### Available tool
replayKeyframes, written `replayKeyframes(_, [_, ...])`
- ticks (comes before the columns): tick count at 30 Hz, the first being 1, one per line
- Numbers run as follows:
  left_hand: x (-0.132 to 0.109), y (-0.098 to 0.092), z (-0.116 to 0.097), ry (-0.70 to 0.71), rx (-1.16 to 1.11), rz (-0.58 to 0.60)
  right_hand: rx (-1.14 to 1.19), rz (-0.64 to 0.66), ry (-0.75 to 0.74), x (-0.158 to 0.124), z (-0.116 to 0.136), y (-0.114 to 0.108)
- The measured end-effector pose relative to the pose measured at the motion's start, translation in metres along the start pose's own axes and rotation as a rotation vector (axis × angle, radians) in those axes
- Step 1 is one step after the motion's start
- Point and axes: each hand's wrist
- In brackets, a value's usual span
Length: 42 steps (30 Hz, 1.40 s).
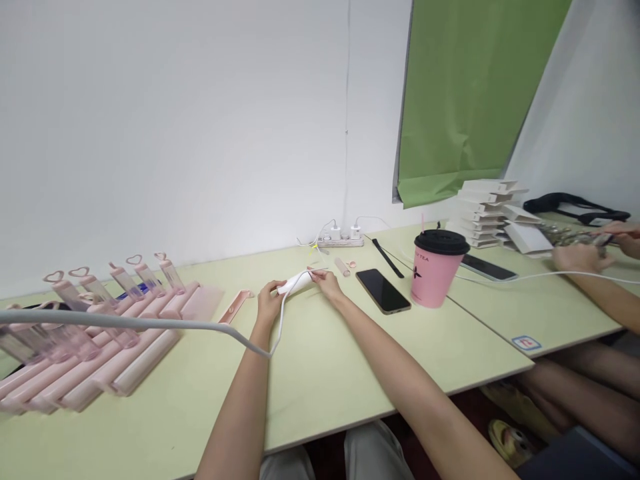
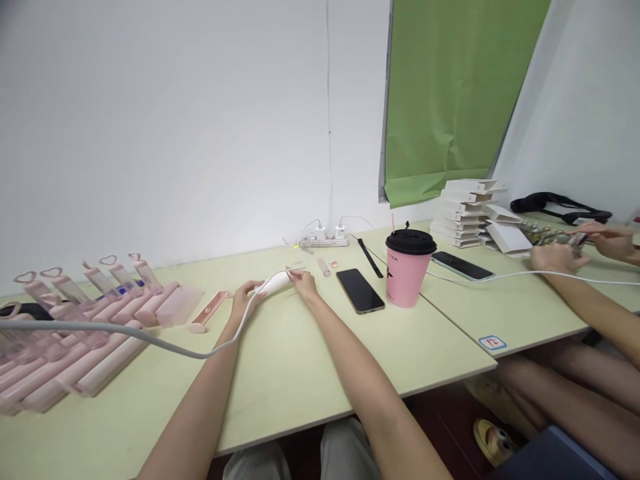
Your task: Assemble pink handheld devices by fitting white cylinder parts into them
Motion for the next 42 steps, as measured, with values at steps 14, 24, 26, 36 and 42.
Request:
replayKeyframes(14, [-0.002, 0.004, -0.008, -0.138, -0.326, 0.15, 0.164, -0.041, -0.146, -0.012, 0.036, 0.013])
replayKeyframes(24, [-0.001, 0.006, -0.012, -0.175, -0.323, 0.085, 0.198, -0.164, -0.228, -0.01, 0.041, 0.013])
replayKeyframes(26, [-0.001, 0.005, -0.013, -0.189, -0.32, 0.063, 0.175, -0.202, -0.265, -0.011, 0.044, 0.012])
replayKeyframes(36, [-0.002, 0.003, -0.016, -0.19, -0.314, 0.038, -0.062, -0.104, -0.283, -0.021, 0.039, 0.022])
replayKeyframes(42, [-0.002, 0.0, -0.014, -0.19, -0.293, 0.044, -0.198, -0.015, -0.255, -0.025, 0.04, 0.017])
Point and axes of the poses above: each hand's wrist, its own x-axis towards the middle knuckle, its own y-axis out of the palm, z = x × y, and after that the axes turned 13 degrees about x, right-handed
